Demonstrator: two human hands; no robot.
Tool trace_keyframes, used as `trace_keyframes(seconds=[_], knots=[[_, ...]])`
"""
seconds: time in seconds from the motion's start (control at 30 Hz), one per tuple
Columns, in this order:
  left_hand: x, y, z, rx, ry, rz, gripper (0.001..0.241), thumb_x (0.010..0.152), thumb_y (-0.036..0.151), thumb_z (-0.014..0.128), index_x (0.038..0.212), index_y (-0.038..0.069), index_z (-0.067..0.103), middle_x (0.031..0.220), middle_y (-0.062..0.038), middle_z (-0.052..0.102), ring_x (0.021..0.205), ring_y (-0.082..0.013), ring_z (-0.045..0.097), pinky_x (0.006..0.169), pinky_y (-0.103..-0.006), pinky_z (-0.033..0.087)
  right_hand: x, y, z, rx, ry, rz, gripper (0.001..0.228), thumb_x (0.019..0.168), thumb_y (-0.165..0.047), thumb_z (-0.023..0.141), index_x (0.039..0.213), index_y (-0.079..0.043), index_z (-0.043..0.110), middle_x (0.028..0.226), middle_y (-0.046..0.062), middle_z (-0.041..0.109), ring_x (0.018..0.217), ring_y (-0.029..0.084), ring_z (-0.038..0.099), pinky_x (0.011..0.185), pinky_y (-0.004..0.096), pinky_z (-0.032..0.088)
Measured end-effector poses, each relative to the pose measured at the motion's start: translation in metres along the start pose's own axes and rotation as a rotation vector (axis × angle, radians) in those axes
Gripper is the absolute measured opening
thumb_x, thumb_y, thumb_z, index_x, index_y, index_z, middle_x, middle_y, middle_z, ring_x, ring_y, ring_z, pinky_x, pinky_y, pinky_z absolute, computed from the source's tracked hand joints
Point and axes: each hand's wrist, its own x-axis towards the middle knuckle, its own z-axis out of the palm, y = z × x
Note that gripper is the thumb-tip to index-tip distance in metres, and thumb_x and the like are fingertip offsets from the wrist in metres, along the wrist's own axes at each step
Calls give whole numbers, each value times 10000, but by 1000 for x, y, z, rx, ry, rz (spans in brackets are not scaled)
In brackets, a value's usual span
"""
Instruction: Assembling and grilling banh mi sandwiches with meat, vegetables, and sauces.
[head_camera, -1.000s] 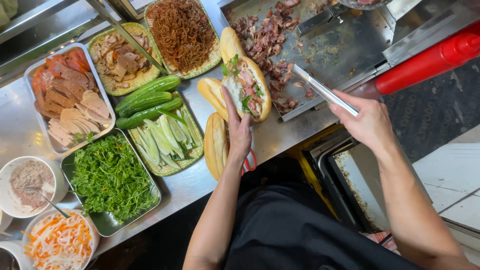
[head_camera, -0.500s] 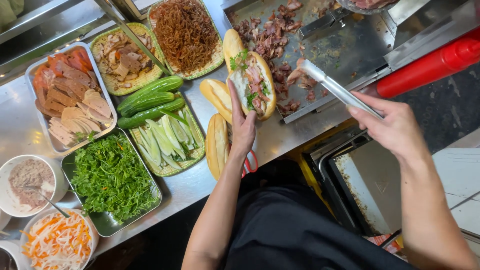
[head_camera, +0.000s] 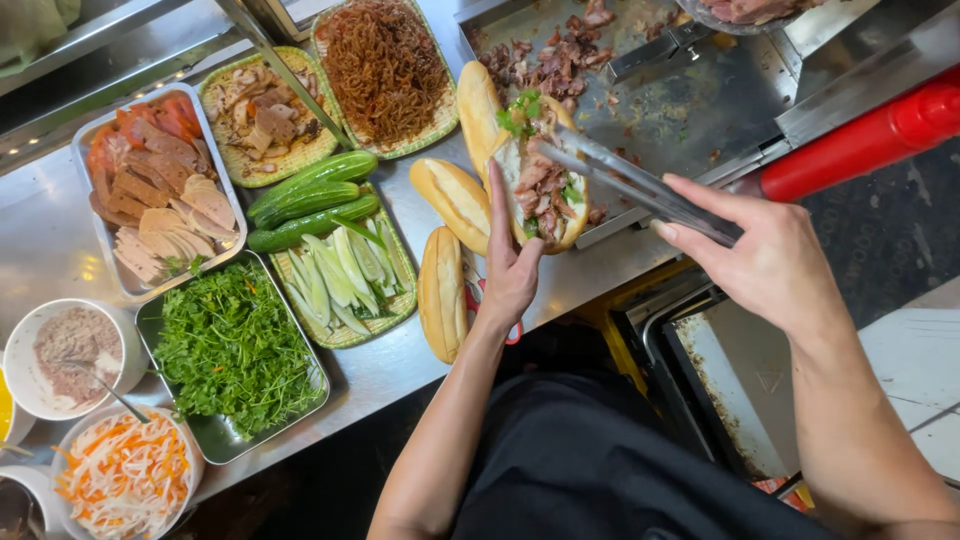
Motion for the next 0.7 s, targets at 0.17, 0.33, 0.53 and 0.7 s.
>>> trace_keyframes(seconds=[0.17,0.33,0.53,0.7], knots=[[-7,17,4,-21,16,-36,927,790,-27,427,1635,85,62,1731,-157,81,1604,-310,108,1293,-401,143,-6,-1,11,-69,67,-283,509,793,-73,841,1292,-34,749,818,98,740,547,157,561,466,302,434],[-19,28,6,-82,92,-42,969,749,-43,412,1638,82,47,1737,-132,56,1608,-291,79,1293,-376,95,0,24,13,280,57,-157,576,899,-59,749,1441,59,593,1080,165,732,787,190,631,697,280,475],[-43,31,41,-321,103,-39,1074,757,-115,431,1655,179,-79,1734,-147,-71,1573,-246,-34,1288,-411,69,60,62,132,1351,-158,263,393,1057,-287,562,1402,-104,598,1249,72,688,1022,120,667,951,359,581],[-62,50,28,-156,278,-45,1024,897,148,629,1655,171,-60,1644,-255,106,1497,-396,163,1243,-514,155,62,32,139,1612,-572,323,482,1037,-411,537,1416,-115,564,1302,75,662,1179,210,658,1089,436,526]])
